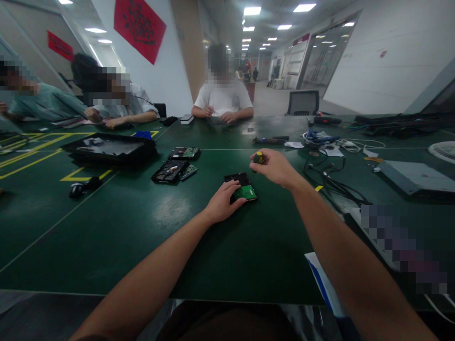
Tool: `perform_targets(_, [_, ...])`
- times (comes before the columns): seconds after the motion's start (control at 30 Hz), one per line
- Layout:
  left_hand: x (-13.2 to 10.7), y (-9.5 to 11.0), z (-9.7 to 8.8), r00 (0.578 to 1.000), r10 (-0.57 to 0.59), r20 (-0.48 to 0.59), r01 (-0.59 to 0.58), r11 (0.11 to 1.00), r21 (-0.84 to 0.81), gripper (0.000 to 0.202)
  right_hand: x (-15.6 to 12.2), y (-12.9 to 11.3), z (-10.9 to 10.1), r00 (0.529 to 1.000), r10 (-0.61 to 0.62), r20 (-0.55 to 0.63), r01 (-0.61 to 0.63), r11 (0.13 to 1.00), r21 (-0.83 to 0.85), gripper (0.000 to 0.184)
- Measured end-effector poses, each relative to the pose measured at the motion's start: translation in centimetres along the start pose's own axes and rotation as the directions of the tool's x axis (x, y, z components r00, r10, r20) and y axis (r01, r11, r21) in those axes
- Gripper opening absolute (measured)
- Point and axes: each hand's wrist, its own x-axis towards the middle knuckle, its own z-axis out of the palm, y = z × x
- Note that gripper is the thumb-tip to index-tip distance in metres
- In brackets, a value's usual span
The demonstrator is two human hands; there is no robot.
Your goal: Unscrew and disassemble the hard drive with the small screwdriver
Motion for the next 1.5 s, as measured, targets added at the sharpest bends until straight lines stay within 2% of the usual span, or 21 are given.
perform_targets(0.1, [0.0, 0.1, -0.1, 1.0, -0.001, 0.014, 0.001, 1.0, 0.0, 0.056, -0.1, -1.2, -0.8, 0.997, -0.02, -0.081, 0.021, 1.0, 0.017, 0.034])
perform_targets(0.17, [0.0, 0.1, -0.2, 1.0, 0.004, 0.019, -0.004, 1.0, 0.002, 0.056, 0.0, -1.5, -1.5, 0.98, -0.039, -0.194, 0.042, 0.999, 0.014, 0.034])
perform_targets(0.23, [0.0, 0.2, -0.2, 1.0, 0.003, 0.019, -0.003, 1.0, 0.004, 0.057, 0.3, -0.9, -2.2, 0.955, -0.056, -0.291, 0.046, 0.998, -0.041, 0.03])
perform_targets(0.3, [0.0, 0.2, -0.2, 1.0, -0.002, 0.018, 0.002, 1.0, 0.006, 0.058, 0.6, 0.6, -2.6, 0.937, -0.052, -0.344, -0.003, 0.988, -0.156, 0.027])
perform_targets(0.4, [0.0, 0.1, -0.1, 1.0, -0.006, 0.022, 0.006, 1.0, 0.009, 0.059, 0.7, 4.0, -2.0, 0.965, 0.021, -0.262, -0.116, 0.93, -0.349, 0.022])
perform_targets(0.5, [0.1, -0.1, 0.1, 1.0, -0.009, 0.016, 0.009, 1.0, 0.011, 0.058, 0.2, 6.6, -0.1, 0.978, 0.145, -0.152, -0.206, 0.803, -0.56, 0.027])
perform_targets(0.57, [0.1, -0.1, 0.2, 1.0, -0.012, 0.013, 0.012, 1.0, 0.009, 0.057, -0.4, 7.5, 1.4, 0.975, 0.205, -0.086, -0.21, 0.727, -0.654, 0.04])
perform_targets(0.67, [0.1, 0.0, 0.2, 1.0, -0.013, 0.017, 0.013, 1.0, 0.007, 0.057, -0.8, 7.7, 2.9, 0.968, 0.251, 0.002, -0.173, 0.672, -0.72, 0.05])
perform_targets(0.83, [0.0, 0.1, 0.0, 1.0, -0.014, 0.014, 0.014, 1.0, 0.004, 0.058, -0.1, 7.8, 3.2, 0.962, 0.262, 0.079, -0.118, 0.658, -0.744, 0.052])
perform_targets(1.07, [0.0, 0.2, 0.1, 0.999, -0.036, 0.002, 0.036, 0.999, -0.008, 0.058, 0.9, 8.4, 2.9, 0.961, 0.22, 0.168, -0.015, 0.647, -0.763, 0.043])
perform_targets(1.37, [0.1, 0.2, -0.1, 0.998, -0.057, -0.033, 0.054, 0.996, -0.077, 0.056, -1.2, 7.5, 2.4, 0.969, 0.175, 0.178, 0.037, 0.605, -0.795, 0.034])
perform_targets(1.5, [0.1, 0.1, 0.1, 0.997, -0.052, -0.053, 0.048, 0.995, -0.084, 0.049, -2.5, 7.4, 2.4, 0.972, 0.195, 0.128, -0.011, 0.585, -0.811, 0.031])
